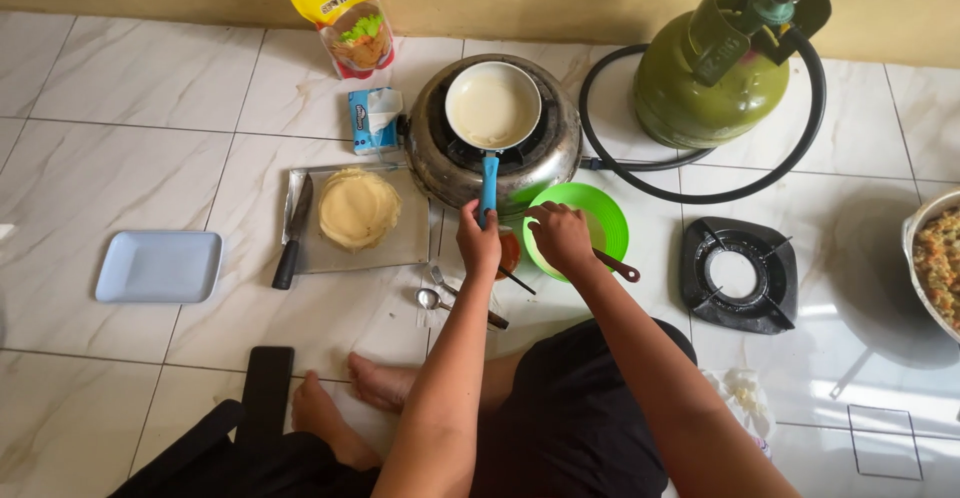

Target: Preparing thin pancakes by pouring batter into a pan, swirling it, and stacking the results.

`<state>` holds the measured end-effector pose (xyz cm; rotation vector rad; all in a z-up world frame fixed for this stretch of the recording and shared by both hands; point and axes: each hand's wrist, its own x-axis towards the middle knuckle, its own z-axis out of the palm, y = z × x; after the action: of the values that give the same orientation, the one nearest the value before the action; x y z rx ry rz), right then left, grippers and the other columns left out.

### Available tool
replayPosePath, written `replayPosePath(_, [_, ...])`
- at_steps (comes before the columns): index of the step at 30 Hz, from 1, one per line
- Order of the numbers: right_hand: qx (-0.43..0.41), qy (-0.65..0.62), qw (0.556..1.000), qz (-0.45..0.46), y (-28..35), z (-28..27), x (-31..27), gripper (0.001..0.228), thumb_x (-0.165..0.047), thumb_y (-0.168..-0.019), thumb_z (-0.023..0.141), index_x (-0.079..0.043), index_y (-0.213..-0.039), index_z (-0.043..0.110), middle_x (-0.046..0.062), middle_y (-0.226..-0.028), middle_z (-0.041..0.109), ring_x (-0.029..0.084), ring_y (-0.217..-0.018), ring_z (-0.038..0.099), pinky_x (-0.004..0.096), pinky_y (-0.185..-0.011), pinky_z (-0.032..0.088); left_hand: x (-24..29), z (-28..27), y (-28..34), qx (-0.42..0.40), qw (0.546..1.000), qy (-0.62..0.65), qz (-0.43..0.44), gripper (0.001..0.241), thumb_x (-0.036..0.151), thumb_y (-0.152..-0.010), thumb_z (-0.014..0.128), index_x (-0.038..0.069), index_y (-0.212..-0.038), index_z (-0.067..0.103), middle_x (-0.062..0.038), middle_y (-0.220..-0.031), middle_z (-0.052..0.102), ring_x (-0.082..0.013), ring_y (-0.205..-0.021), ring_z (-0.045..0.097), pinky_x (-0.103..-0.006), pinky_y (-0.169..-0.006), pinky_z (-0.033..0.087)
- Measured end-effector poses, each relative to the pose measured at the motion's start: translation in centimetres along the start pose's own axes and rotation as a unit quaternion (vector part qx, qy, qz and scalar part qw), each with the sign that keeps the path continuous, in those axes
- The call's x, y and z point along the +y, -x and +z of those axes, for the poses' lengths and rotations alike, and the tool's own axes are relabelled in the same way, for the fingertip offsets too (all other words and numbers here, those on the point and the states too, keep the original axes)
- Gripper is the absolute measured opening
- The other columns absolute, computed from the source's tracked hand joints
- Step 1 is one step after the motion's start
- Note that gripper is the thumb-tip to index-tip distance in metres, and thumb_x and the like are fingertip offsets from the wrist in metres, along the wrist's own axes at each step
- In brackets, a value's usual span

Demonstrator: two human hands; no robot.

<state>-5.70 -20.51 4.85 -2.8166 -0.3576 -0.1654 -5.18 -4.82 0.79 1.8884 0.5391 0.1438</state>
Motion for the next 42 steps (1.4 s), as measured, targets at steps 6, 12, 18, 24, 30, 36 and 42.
replayPosePath(6, [0.004, -0.007, 1.0, 0.009, -0.4, 0.0, -0.2, 0.02, -0.028, -0.094, 0.071, -0.031, -0.114, 0.072, -0.007, -0.097, 0.072, 0.017, -0.095, 0.072, 0.046, -0.091, 0.055, -0.7, 0.7, -0.8, -0.023, 0.998, 0.016, -0.048, 0.041, 0.04, -0.093, 0.066, 0.023, -0.131, 0.061, -0.008, -0.123, 0.072, -0.0317, -0.119, 0.066, -0.0442, -0.1, 0.056])
replayPosePath(12, [0.001, -0.004, 0.999, 0.05, 0.3, -1.1, 0.5, 0.021, -0.024, -0.094, 0.071, -0.027, -0.115, 0.073, -0.003, -0.098, 0.072, 0.02, -0.097, 0.072, 0.048, -0.095, 0.052, 1.0, -0.5, -0.3, -0.043, 0.998, 0.025, -0.036, 0.044, 0.037, -0.095, 0.063, 0.016, -0.134, 0.062, -0.015, -0.123, 0.071, -0.0368, -0.118, 0.066, -0.0493, -0.101, 0.054])
replayPosePath(18, [-0.034, 0.031, 0.992, 0.113, 2.2, -0.4, 4.7, 0.021, -0.026, -0.094, 0.07, -0.027, -0.115, 0.074, -0.004, -0.098, 0.071, 0.018, -0.097, 0.07, 0.049, -0.097, 0.049, -0.5, 0.7, -1.1, -0.048, 0.997, 0.033, -0.055, 0.047, 0.043, -0.092, 0.062, 0.02, -0.133, 0.062, -0.004, -0.1, 0.076, -0.0223, -0.094, 0.075, -0.0408, -0.089, 0.06])
replayPosePath(24, [-0.101, 0.079, 0.979, 0.16, 4.7, 2.8, 8.6, 0.023, -0.023, -0.092, 0.071, -0.025, -0.115, 0.075, -0.001, -0.101, 0.071, 0.021, -0.102, 0.069, 0.055, -0.101, 0.043, 1.9, 0.3, -0.1, -0.066, 0.995, 0.043, -0.055, 0.052, 0.036, -0.094, 0.059, 0.011, -0.14, 0.057, -0.005, -0.108, 0.078, -0.0192, -0.093, 0.076, -0.0352, -0.084, 0.061])
replayPosePath(30, [-0.133, 0.103, 0.971, 0.168, 6.5, 1.7, 7.4, 0.023, -0.024, -0.094, 0.069, -0.024, -0.116, 0.073, -0.005, -0.102, 0.069, 0.018, -0.104, 0.067, 0.051, -0.099, 0.044, 1.1, 0.7, -0.2, -0.081, 0.994, 0.04, -0.061, 0.051, 0.036, -0.095, 0.058, 0.011, -0.139, 0.056, -0.002, -0.105, 0.078, -0.0162, -0.087, 0.076, -0.0338, -0.08, 0.061])
replayPosePath(36, [-0.129, 0.143, 0.963, 0.19, 6.7, 0.6, 6.5, 0.022, -0.019, -0.092, 0.068, -0.022, -0.113, 0.075, -0.003, -0.104, 0.068, 0.018, -0.103, 0.062, 0.048, -0.095, 0.043, 0.6, 0.8, -1.3, -0.102, 0.992, 0.05, -0.057, 0.049, 0.029, -0.093, 0.061, 0.008, -0.138, 0.056, -0.001, -0.102, 0.078, -0.0125, -0.081, 0.074, -0.0272, -0.077, 0.06])
replayPosePath(42, [-0.147, 0.181, 0.952, 0.197, 6.7, 1.1, 6.6, 0.023, -0.019, -0.094, 0.064, -0.021, -0.114, 0.074, -0.001, -0.11, 0.065, 0.017, -0.106, 0.059, 0.045, -0.095, 0.041, -0.5, 0.7, -1.8, -0.112, 0.986, 0.1, -0.079, 0.045, 0.028, -0.094, 0.061, 0.009, -0.134, 0.06, -0.001, -0.097, 0.078, -0.0094, -0.075, 0.072, -0.0227, -0.072, 0.058])
